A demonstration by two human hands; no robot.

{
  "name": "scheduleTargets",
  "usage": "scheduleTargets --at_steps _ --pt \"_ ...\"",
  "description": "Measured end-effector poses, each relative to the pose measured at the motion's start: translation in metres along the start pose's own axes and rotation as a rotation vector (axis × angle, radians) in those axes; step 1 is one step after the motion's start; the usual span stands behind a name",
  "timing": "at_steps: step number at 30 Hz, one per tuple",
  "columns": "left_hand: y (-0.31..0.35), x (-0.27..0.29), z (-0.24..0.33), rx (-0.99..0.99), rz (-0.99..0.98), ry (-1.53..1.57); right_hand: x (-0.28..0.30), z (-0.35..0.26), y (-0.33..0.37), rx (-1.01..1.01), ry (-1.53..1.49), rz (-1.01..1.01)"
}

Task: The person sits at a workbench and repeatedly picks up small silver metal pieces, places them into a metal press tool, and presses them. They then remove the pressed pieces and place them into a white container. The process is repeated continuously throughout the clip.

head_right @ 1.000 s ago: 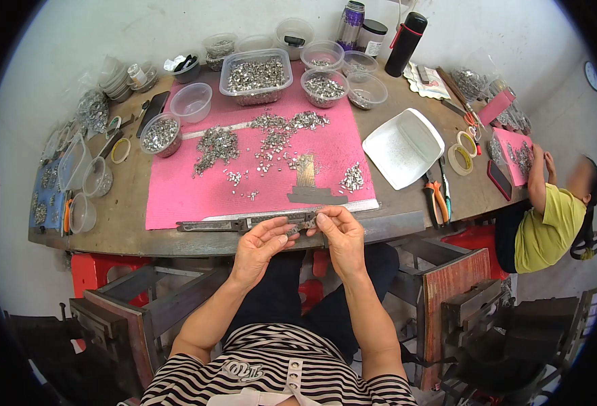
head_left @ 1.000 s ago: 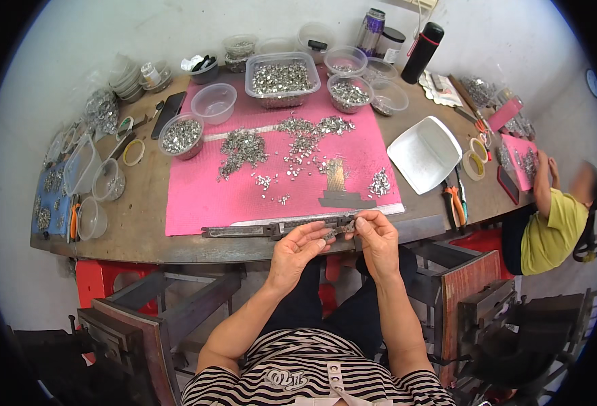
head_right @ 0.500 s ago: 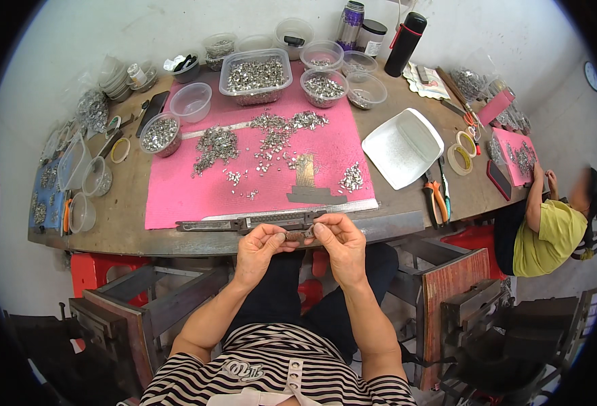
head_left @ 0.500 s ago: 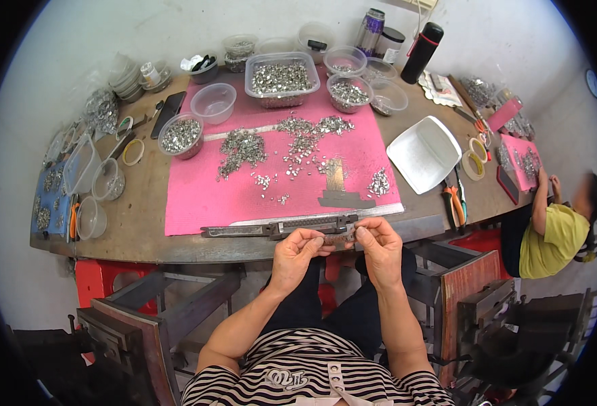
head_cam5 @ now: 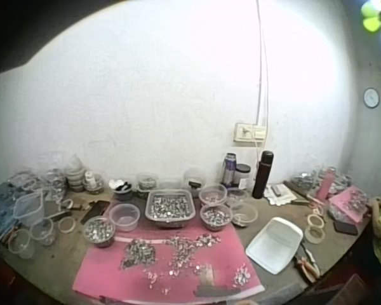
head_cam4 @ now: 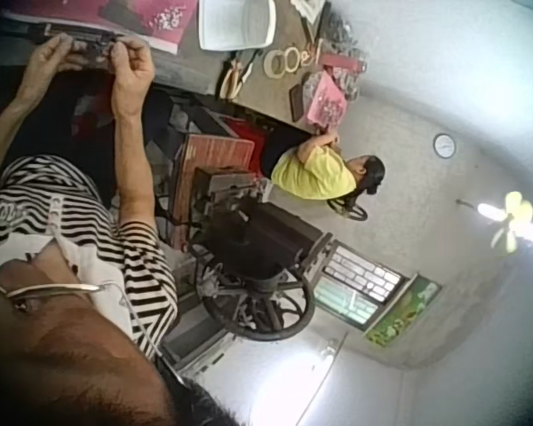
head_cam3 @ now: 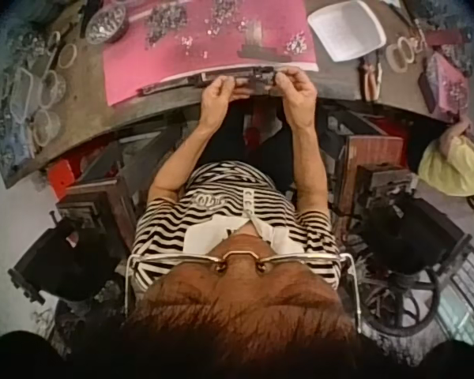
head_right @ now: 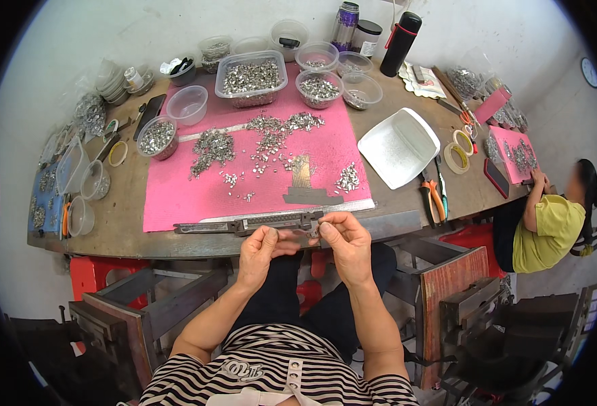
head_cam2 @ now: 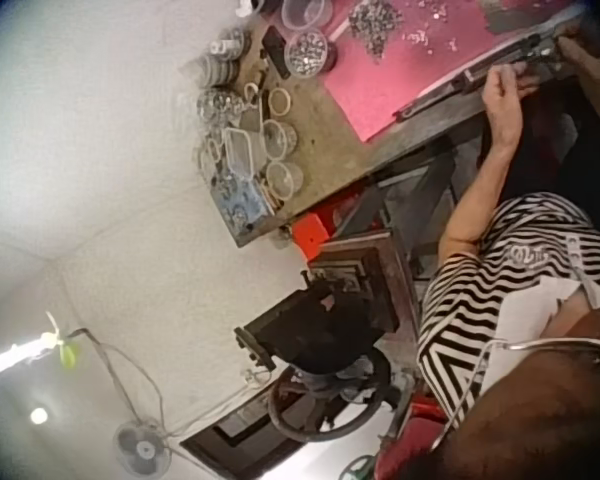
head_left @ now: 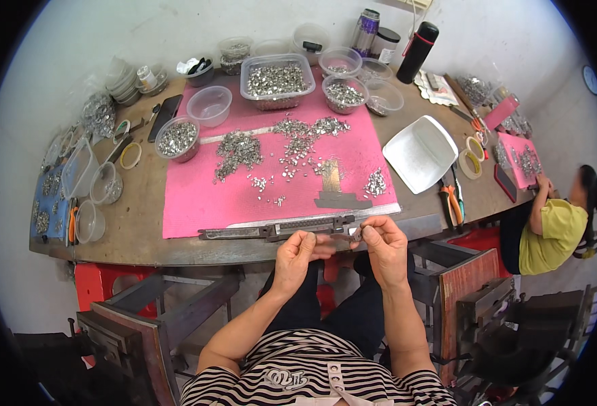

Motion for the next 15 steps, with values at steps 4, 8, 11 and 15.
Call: scheduleTargets --at_steps 4,8,11,15 --pt "-0.001 -0.022 0.011 0.013 -0.061 0.284 0.003 0.007 -0.004 -0.022 -0.049 0.005" --pt "0.000 -0.018 0.008 0.087 -0.163 0.292 0.006 0.010 -0.006 0.000 -0.043 0.055" --pt "0.001 -0.016 0.005 0.082 -0.120 0.230 0.016 0.018 -0.004 -0.017 -0.063 0.081" --pt "0.001 -0.016 0.001 0.062 -0.077 0.165 0.017 0.019 -0.002 -0.015 -0.052 0.087"
Point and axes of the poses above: each hand's wrist, its own y-axis away from the middle knuckle, its own x-axis out of the back of the hand, z = x × y, the point moved 6 cm from there along -y, towards the middle knuckle, and after that the axes turned 1 degree about -x, right-handed, at the moved point
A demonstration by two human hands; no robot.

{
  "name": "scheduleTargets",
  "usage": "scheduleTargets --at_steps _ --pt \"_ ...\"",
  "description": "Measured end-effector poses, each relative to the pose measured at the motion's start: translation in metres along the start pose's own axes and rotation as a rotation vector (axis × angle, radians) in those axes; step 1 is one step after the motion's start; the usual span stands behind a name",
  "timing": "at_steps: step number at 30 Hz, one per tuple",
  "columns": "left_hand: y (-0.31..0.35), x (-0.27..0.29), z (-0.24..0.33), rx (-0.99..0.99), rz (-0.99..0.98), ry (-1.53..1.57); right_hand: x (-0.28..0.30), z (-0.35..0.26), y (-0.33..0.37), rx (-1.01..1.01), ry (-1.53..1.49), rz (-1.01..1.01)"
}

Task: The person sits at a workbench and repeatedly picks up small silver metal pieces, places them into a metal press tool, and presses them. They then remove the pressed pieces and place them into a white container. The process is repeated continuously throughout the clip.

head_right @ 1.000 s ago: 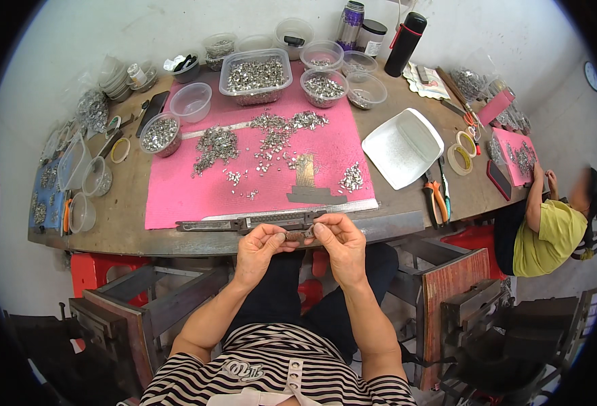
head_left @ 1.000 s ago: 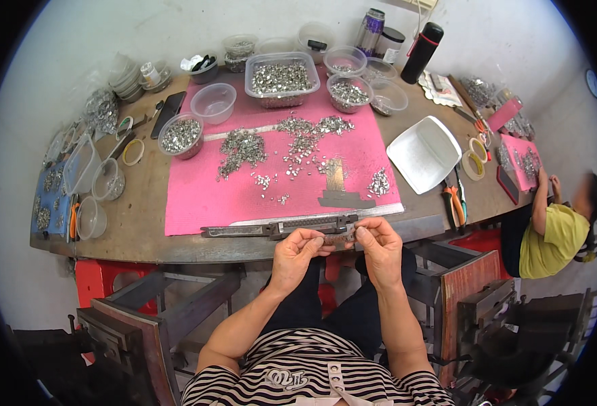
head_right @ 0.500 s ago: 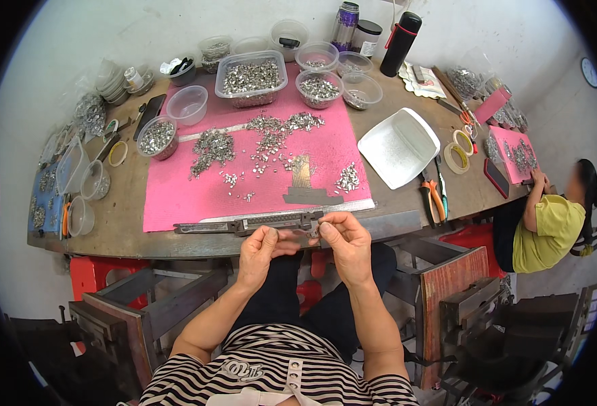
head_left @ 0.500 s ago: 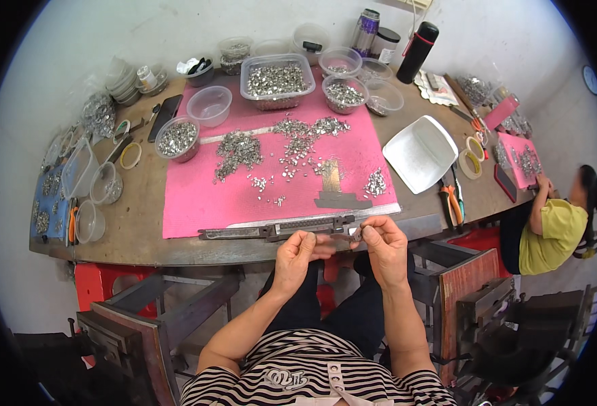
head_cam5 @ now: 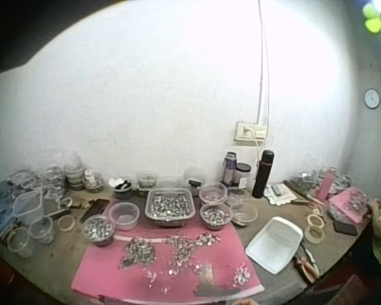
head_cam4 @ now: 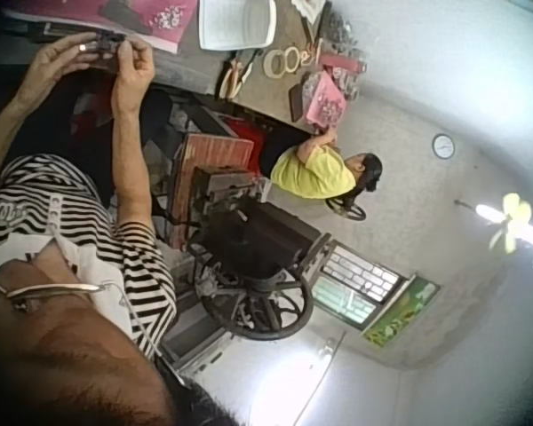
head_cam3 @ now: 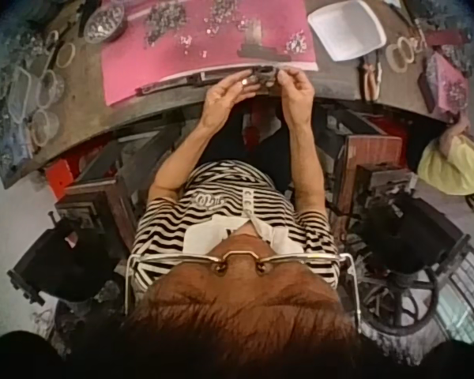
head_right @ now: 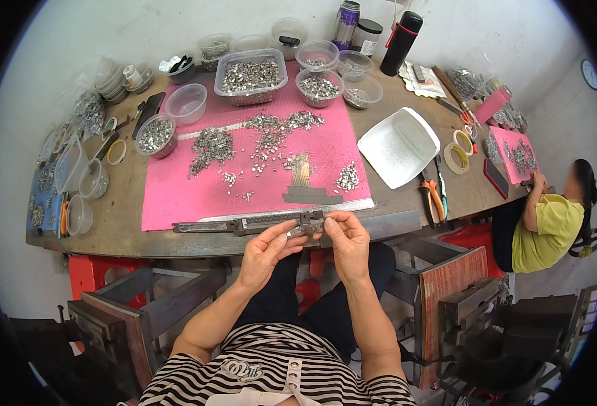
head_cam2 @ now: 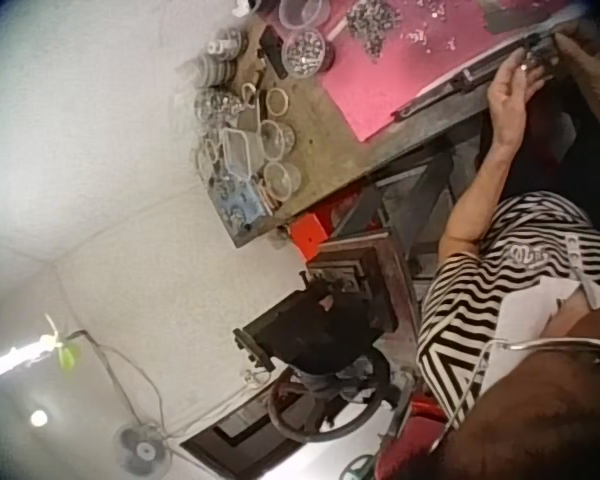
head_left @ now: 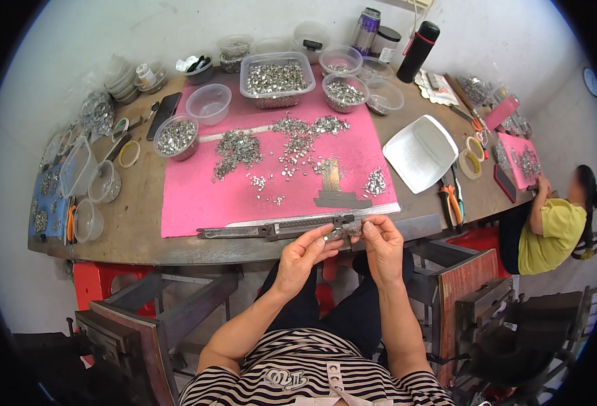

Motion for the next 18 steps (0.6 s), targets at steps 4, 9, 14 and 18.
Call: scheduleTargets --at_steps 4,9,14,18 --pt "0.000 0.004 -0.001 -0.021 0.049 -0.048 0.000 -0.001 -0.001 -0.001 0.032 -0.001" --pt "0.011 0.007 0.009 -0.080 0.067 -0.142 0.019 -0.026 -0.038 0.125 0.180 0.100" --pt "0.045 0.042 0.058 -0.394 0.345 -0.817 0.108 -0.075 -0.114 0.424 0.294 0.303" --pt "0.071 0.099 0.116 -0.693 0.670 -1.212 0.116 -0.073 -0.113 0.452 0.589 0.373"
Point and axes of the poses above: each hand's wrist, its own y-axis away from the middle knuckle, its own x-axis out of the back of the hand, z = x × y, the point moved 6 cm from there along -y, towards the middle knuckle, and after that the axes turned 1 degree about -x, right-handed, at the moved point
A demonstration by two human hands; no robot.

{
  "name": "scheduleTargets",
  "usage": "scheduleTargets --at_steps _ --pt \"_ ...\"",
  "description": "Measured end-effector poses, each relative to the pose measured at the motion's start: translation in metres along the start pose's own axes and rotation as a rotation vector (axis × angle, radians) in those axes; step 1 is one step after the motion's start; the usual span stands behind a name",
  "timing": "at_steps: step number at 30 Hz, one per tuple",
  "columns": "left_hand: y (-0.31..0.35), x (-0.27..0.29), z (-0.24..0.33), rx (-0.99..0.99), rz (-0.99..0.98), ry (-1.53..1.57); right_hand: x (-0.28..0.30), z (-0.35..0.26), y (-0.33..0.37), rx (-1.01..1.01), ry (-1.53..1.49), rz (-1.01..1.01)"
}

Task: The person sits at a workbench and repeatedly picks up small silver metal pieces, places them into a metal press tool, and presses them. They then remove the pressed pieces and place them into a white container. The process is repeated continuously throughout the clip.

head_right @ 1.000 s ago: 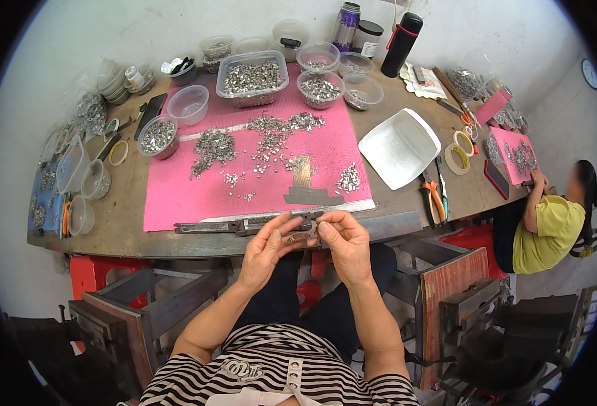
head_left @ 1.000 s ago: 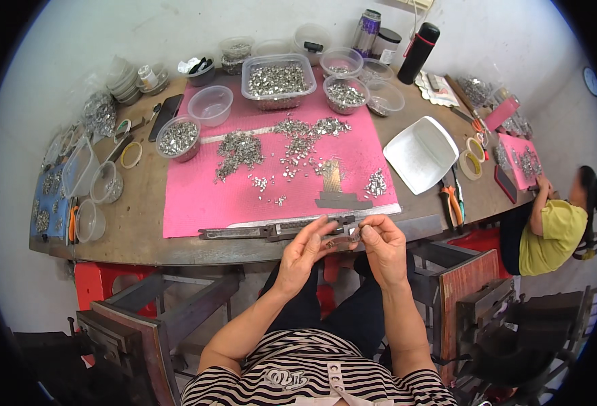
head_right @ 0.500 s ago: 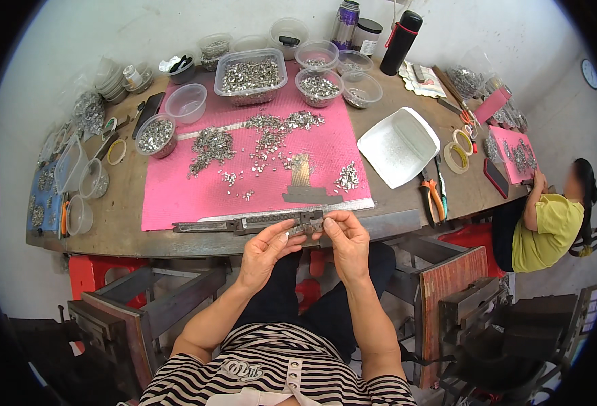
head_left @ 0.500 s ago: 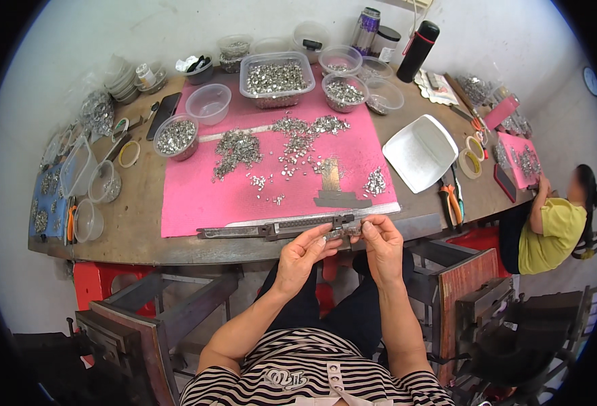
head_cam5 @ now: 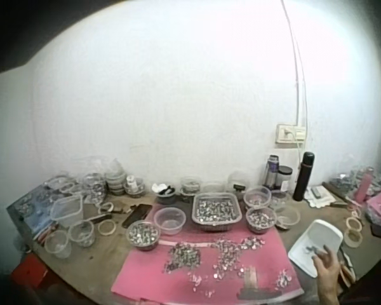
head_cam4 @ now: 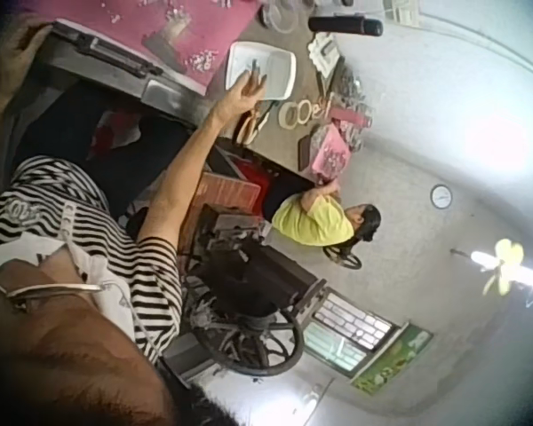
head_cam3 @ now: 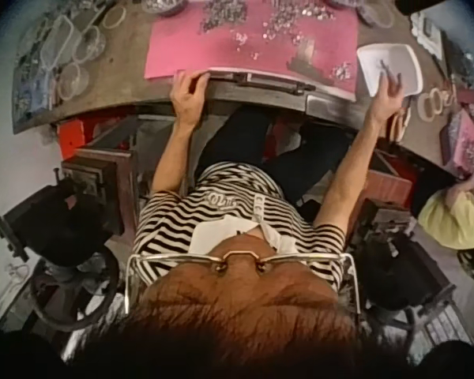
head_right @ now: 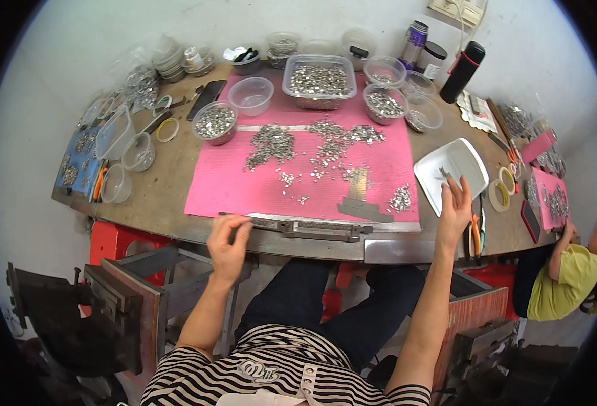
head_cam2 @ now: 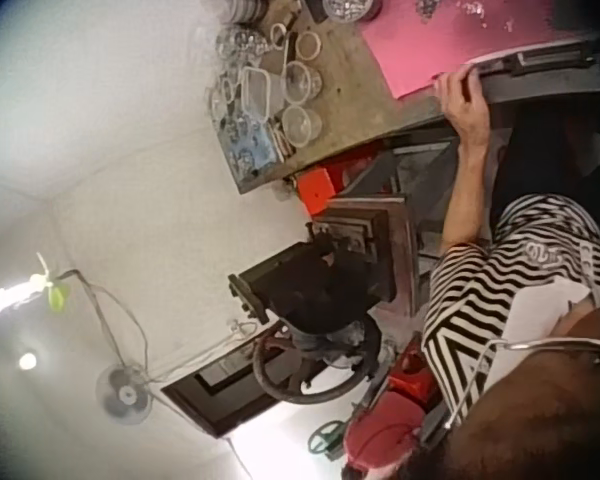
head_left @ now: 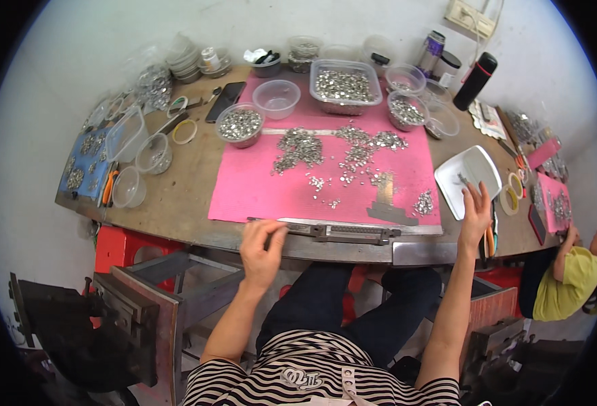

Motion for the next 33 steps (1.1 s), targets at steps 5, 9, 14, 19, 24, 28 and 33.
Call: scheduleTargets --at_steps 5,9,14,19,24,28,33 --pt "-0.011 0.016 -0.011 -0.093 -0.026 -0.188 -0.035 -0.013 0.074 0.109 0.274 -0.073" --pt "-0.008 -0.002 -0.007 -0.136 -0.107 -0.168 -0.073 -0.034 0.121 0.311 0.310 -0.215" --pt "-0.014 -0.010 -0.011 -0.132 -0.140 -0.150 -0.076 -0.019 0.130 0.194 0.209 -0.194" --pt "-0.013 -0.020 -0.011 -0.157 -0.198 -0.122 -0.075 -0.008 0.130 0.089 0.117 -0.188" --pt "-0.013 -0.025 -0.015 -0.103 -0.212 -0.131 -0.075 -0.008 0.131 0.074 0.094 -0.193" --pt "-0.017 -0.028 -0.017 -0.049 -0.216 -0.142 -0.073 -0.003 0.132 0.063 0.076 -0.211" --pt "-0.017 -0.020 -0.026 0.080 -0.154 -0.007 -0.072 0.003 0.131 0.056 0.074 -0.216"
Point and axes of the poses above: each hand's wrist, its own y-axis away from the middle knuckle, its own x-axis out of the back of the hand, z = x × y, the point moved 6 cm from there along -y, towards the middle knuckle, and after that the axes turned 1 degree about -x, right-handed, at the moved point
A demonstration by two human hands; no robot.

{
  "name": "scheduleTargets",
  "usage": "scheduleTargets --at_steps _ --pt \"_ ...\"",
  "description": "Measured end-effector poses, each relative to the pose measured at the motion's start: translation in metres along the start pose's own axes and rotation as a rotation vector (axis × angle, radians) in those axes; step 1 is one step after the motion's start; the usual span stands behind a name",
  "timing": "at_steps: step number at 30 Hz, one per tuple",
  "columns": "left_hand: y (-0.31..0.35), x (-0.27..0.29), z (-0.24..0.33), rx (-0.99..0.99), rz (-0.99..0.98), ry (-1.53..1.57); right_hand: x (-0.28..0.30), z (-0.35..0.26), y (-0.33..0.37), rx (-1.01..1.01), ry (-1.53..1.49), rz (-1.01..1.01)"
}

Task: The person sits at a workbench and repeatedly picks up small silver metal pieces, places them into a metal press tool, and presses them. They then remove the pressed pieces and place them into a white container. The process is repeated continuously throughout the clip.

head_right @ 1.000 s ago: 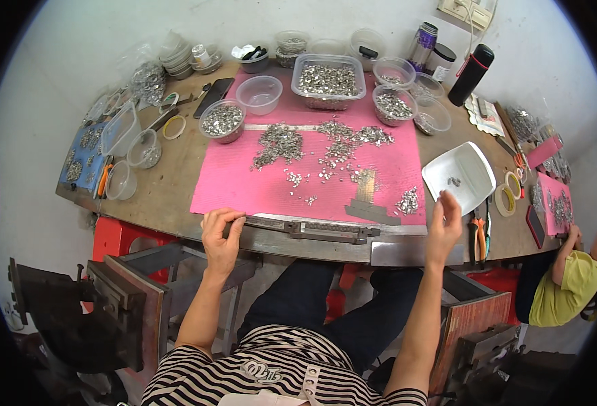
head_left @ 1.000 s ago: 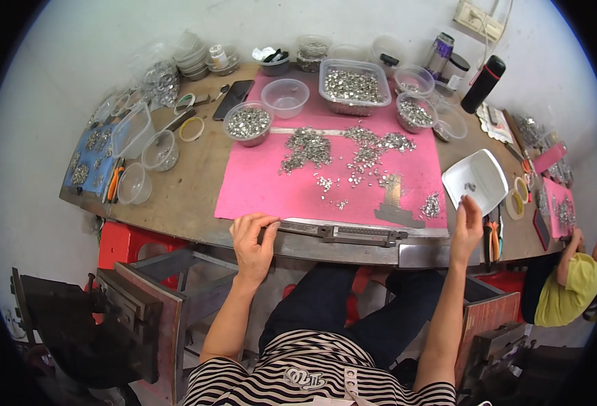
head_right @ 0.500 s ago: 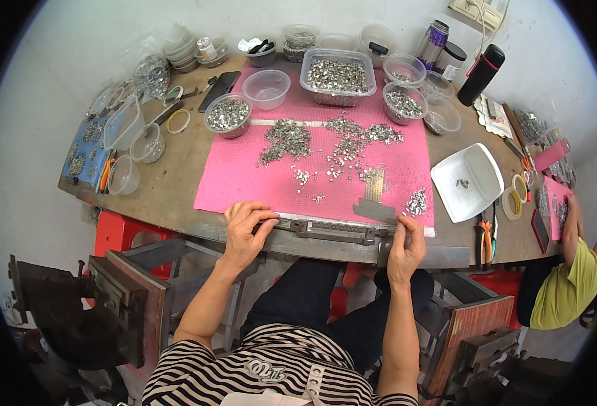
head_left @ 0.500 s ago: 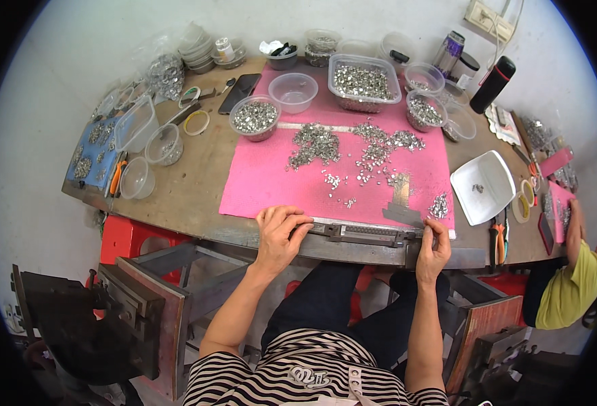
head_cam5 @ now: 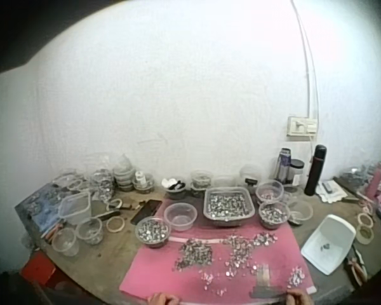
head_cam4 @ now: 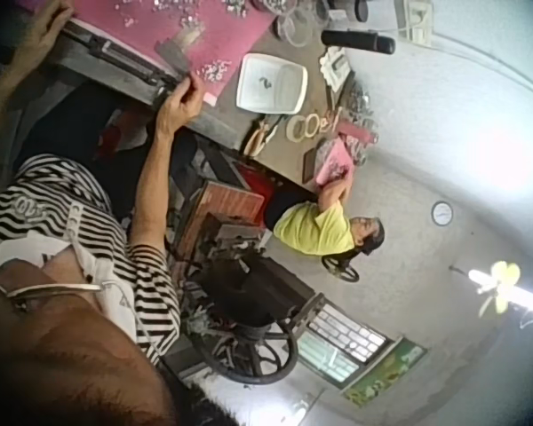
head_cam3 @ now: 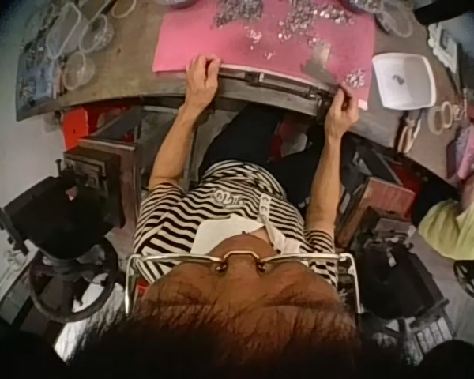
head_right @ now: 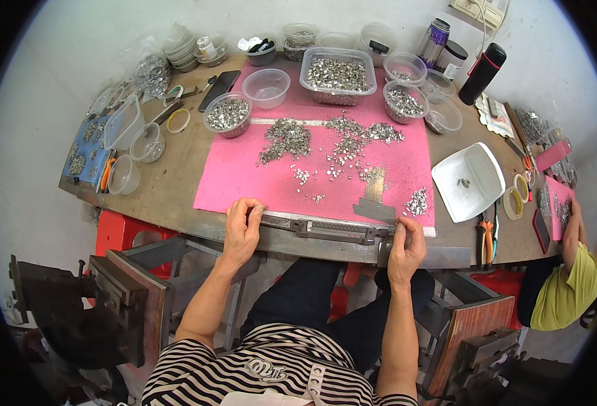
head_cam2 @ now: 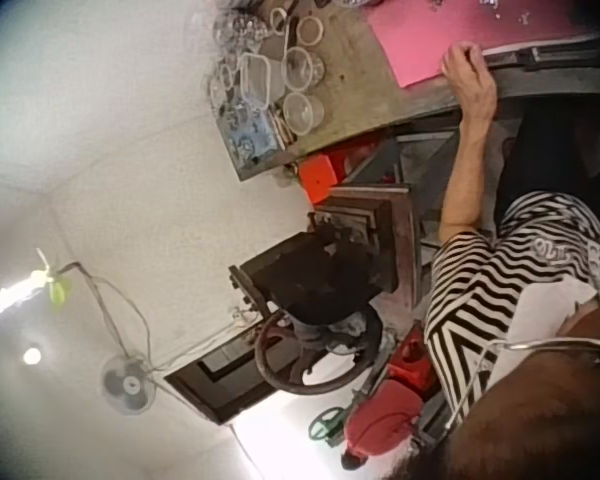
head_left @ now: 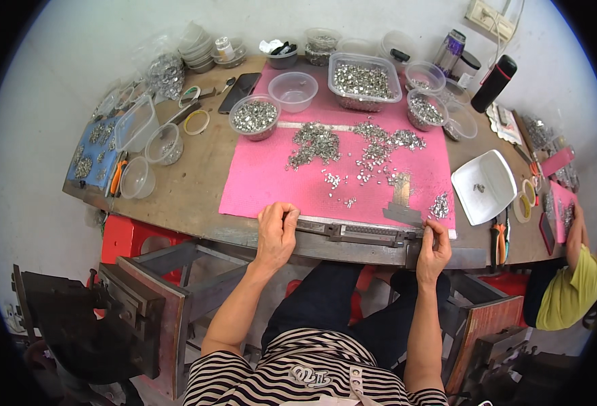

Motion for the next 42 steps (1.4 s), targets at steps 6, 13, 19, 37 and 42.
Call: scheduleTargets --at_steps 6,13,19,37,42 --pt "0.001 -0.001 0.007 -0.157 -0.084 -0.059 0.000 0.001 0.001 -0.022 -0.012 -0.003" --pt "0.002 -0.010 0.024 -0.232 -0.081 -0.068 -0.002 -0.004 0.001 -0.031 -0.021 0.010" --pt "-0.001 -0.015 0.025 -0.200 -0.119 -0.104 -0.002 -0.007 0.001 -0.037 -0.032 0.008" --pt "-0.004 -0.018 0.023 -0.218 -0.147 -0.034 -0.002 -0.005 0.002 -0.044 -0.033 0.017" --pt "-0.007 -0.018 0.016 -0.150 -0.151 0.000 -0.002 -0.004 0.003 -0.048 -0.050 0.025"
Point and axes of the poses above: each hand's wrist, its own y-axis away from the middle knuckle, its own x-axis out of the back of the hand, z = x × y, the point moved 6 cm from there along -y, towards the middle knuckle, and after that the axes turned 1 degree about -x, right-handed, at the moved point
